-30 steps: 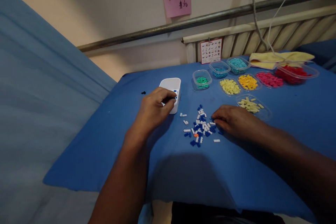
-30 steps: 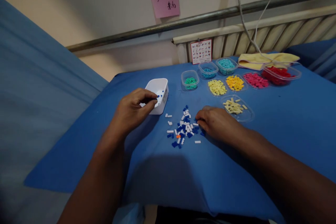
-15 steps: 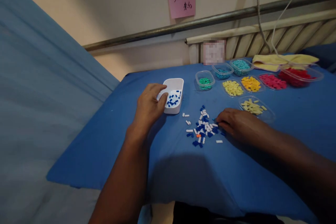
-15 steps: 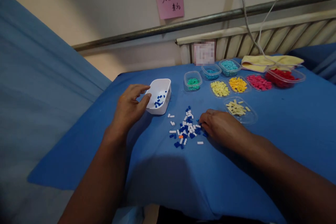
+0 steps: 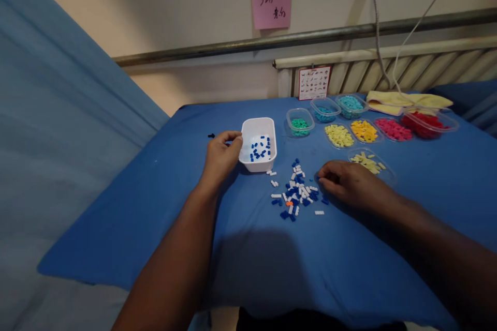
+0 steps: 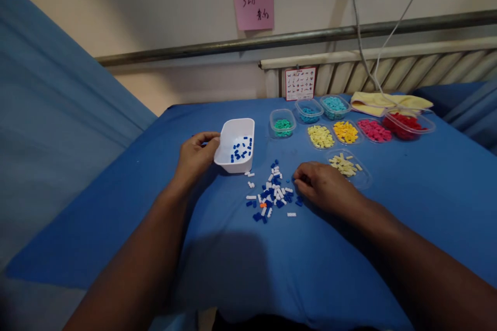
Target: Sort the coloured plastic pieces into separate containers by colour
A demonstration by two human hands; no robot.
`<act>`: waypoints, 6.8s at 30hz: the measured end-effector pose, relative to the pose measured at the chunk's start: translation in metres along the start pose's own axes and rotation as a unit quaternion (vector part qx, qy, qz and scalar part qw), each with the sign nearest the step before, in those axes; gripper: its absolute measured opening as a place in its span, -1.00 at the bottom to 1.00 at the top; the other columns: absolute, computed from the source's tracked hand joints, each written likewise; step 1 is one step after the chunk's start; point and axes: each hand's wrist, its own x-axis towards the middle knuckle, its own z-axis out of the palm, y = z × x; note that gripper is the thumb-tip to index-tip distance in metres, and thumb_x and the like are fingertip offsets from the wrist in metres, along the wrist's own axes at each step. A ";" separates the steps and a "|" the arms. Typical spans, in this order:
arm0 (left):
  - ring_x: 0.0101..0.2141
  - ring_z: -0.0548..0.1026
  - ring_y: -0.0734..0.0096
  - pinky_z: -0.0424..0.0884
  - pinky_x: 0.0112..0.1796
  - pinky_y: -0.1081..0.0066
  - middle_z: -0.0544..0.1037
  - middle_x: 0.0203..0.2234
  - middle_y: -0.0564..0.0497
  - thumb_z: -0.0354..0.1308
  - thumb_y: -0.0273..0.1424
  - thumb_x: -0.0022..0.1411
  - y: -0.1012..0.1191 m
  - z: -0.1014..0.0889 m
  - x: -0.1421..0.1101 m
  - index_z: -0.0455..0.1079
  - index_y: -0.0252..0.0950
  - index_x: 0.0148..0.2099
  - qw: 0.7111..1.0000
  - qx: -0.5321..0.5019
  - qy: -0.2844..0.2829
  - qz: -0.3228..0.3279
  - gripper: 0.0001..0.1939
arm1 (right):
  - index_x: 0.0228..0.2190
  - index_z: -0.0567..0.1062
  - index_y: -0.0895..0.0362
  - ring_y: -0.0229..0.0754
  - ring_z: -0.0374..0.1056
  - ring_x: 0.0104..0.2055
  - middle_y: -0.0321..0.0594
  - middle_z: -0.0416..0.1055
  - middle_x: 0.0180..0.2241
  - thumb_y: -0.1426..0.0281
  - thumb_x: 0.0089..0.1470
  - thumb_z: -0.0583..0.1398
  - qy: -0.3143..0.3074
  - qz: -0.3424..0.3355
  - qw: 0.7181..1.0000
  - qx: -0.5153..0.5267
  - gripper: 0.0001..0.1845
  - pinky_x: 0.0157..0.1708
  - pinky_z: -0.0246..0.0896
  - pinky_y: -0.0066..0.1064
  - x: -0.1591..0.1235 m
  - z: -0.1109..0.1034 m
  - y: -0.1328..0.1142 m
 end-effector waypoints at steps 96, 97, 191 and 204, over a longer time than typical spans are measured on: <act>-0.41 0.50 0.37 0.35 -0.42 0.44 0.64 -0.42 0.00 0.29 -0.17 0.26 -0.045 0.023 0.015 0.63 -0.27 -0.32 0.995 -0.091 -0.026 -0.027 -0.72 | -0.17 0.74 0.04 -0.07 0.59 -0.23 -0.17 0.72 -0.23 0.29 0.28 0.33 -0.098 -0.019 0.991 -0.087 -0.83 -0.24 0.33 -0.32 0.098 -0.006 -0.021; -0.41 0.49 0.37 0.34 -0.42 0.45 0.64 -0.41 0.00 0.30 -0.16 0.26 -0.045 0.023 0.015 0.62 -0.27 -0.32 0.995 -0.094 -0.027 -0.027 -0.72 | -0.18 0.75 0.03 -0.06 0.59 -0.22 -0.17 0.72 -0.22 0.29 0.26 0.34 -0.108 -0.024 0.989 -0.093 -0.84 -0.24 0.33 -0.32 0.100 -0.001 -0.019; -0.41 0.49 0.36 0.31 -0.44 0.47 0.64 -0.42 -0.02 0.33 -0.16 0.22 -0.045 0.022 0.012 0.64 -0.29 -0.30 0.994 -0.093 -0.055 -0.022 -0.73 | -0.11 0.69 0.07 -0.03 0.54 -0.09 -0.10 0.63 -0.09 0.51 0.20 0.25 -0.261 -0.146 0.943 -0.146 -0.73 -0.14 0.27 -0.34 0.078 -0.008 -0.042; -0.44 0.46 0.39 0.29 -0.45 0.47 0.63 -0.44 0.00 0.35 -0.16 0.22 -0.048 0.023 0.013 0.64 -0.28 -0.34 0.995 -0.087 -0.055 -0.020 -0.73 | -0.19 0.68 0.08 -0.20 0.49 -0.33 -0.23 0.63 -0.28 0.40 0.14 0.30 -0.162 -0.112 0.980 0.025 -0.81 -0.31 0.31 -0.42 0.079 -0.037 -0.037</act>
